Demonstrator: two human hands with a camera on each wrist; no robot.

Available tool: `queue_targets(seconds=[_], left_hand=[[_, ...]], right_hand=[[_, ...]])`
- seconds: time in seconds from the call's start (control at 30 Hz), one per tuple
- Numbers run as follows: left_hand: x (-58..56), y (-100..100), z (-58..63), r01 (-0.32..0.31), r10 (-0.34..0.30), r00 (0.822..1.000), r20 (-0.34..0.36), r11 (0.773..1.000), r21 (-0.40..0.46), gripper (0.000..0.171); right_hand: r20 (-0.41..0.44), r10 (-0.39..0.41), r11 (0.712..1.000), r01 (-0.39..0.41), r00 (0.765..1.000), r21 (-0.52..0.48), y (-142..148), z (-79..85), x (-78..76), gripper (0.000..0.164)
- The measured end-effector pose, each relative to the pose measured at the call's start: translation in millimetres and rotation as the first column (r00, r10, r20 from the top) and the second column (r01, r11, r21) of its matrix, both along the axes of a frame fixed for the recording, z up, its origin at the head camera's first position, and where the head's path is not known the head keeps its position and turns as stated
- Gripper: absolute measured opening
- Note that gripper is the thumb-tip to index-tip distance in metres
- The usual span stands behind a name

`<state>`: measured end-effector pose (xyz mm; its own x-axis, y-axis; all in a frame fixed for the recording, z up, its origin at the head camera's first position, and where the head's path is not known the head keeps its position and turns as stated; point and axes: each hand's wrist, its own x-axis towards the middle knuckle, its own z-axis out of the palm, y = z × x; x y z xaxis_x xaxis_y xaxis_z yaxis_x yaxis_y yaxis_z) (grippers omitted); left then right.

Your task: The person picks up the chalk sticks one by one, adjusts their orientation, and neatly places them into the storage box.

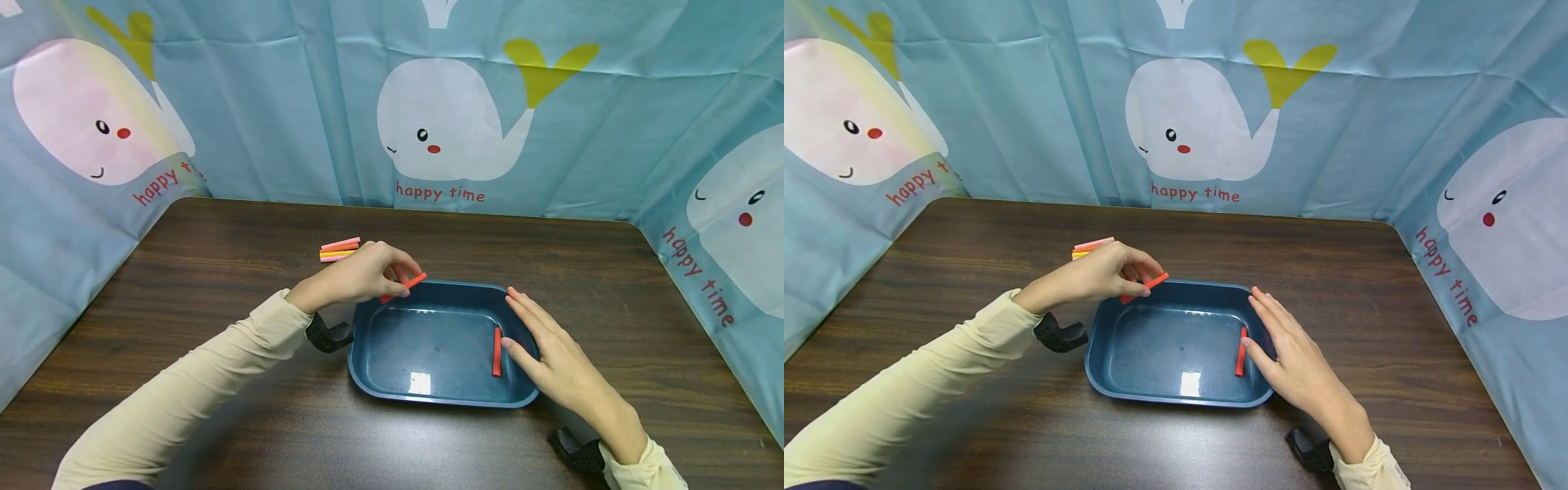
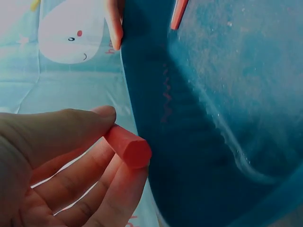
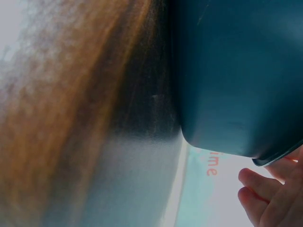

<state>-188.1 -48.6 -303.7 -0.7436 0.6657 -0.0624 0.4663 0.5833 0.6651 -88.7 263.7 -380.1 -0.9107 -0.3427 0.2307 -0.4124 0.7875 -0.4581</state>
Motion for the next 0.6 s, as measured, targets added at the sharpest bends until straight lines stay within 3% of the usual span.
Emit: queue_targets(seconds=[0.6], left_hand=[[7.7, 25.1, -3.9, -0.014, 0.012, 0.995, 0.101, 1.0, 0.019, 0.032]], right_hand=[[0.011, -0.016, 1.0, 0.016, 1.0, 0.024, 1.2, -0.9, -0.6, 0.068]])
